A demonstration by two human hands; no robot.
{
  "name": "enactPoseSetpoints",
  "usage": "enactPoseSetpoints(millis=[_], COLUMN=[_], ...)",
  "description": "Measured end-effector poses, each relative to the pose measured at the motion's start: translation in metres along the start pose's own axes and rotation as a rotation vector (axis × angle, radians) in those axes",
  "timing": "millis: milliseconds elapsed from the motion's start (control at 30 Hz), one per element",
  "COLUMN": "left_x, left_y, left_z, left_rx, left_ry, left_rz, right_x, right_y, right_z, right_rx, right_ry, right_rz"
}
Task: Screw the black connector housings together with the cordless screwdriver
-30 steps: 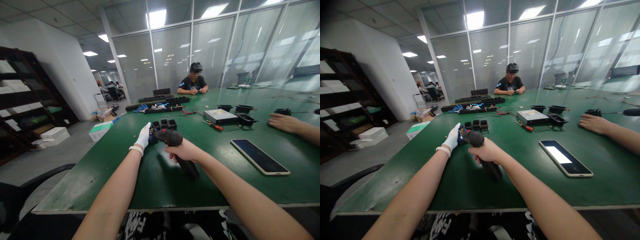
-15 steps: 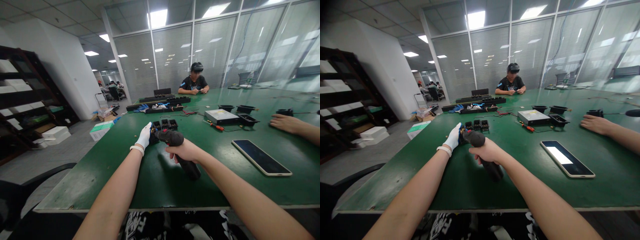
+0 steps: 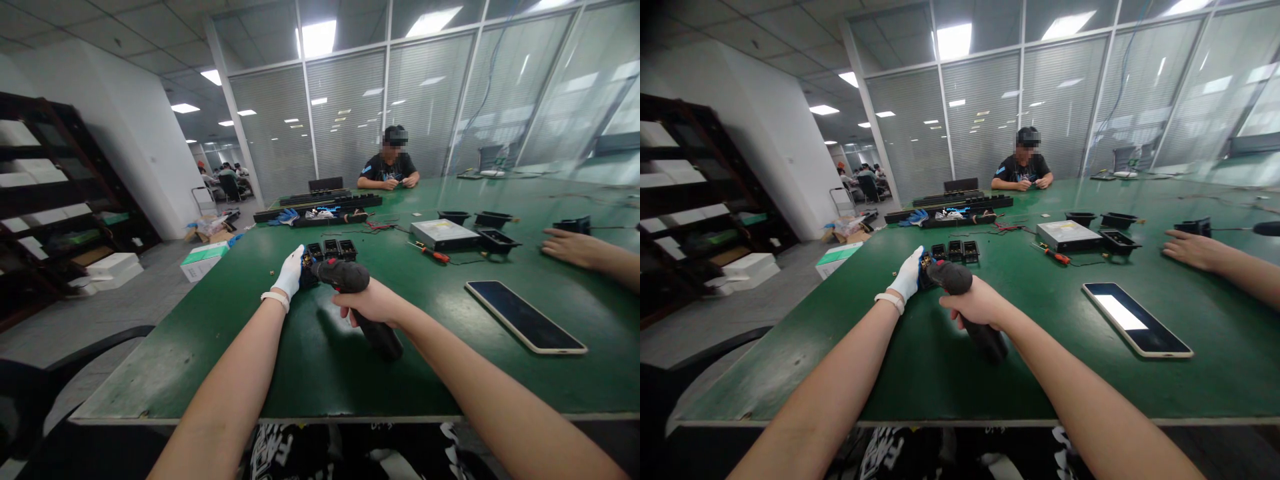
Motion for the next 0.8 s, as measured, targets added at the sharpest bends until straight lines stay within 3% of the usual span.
enactPoseSetpoints(millis=[333,800], left_x=[0.0033,0.0053], left_y=[0.0021,0.0020], left_z=[-0.0038,-0.0035], left_rx=[-0.022,-0.046], left_ry=[0.079,0.052], left_rz=[0.009,-0.036], right_x=[-0.0049,-0.0050], right_y=[0.0072,0.0072], right_z=[0.0030,0.0027], right_rx=[0.053,0.039], right_ry=[-0.003,-0.007], right_rz=[0.026,0.039])
Point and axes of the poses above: each hand's wrist, its own x-axis away from the middle knuckle, its own z-axis out of the back of the hand, y = z × x, the point moved 1 cm from there along -x, towards the middle knuckle, and after that the axes turned 12 degrees about -x, right-handed, at the moved point
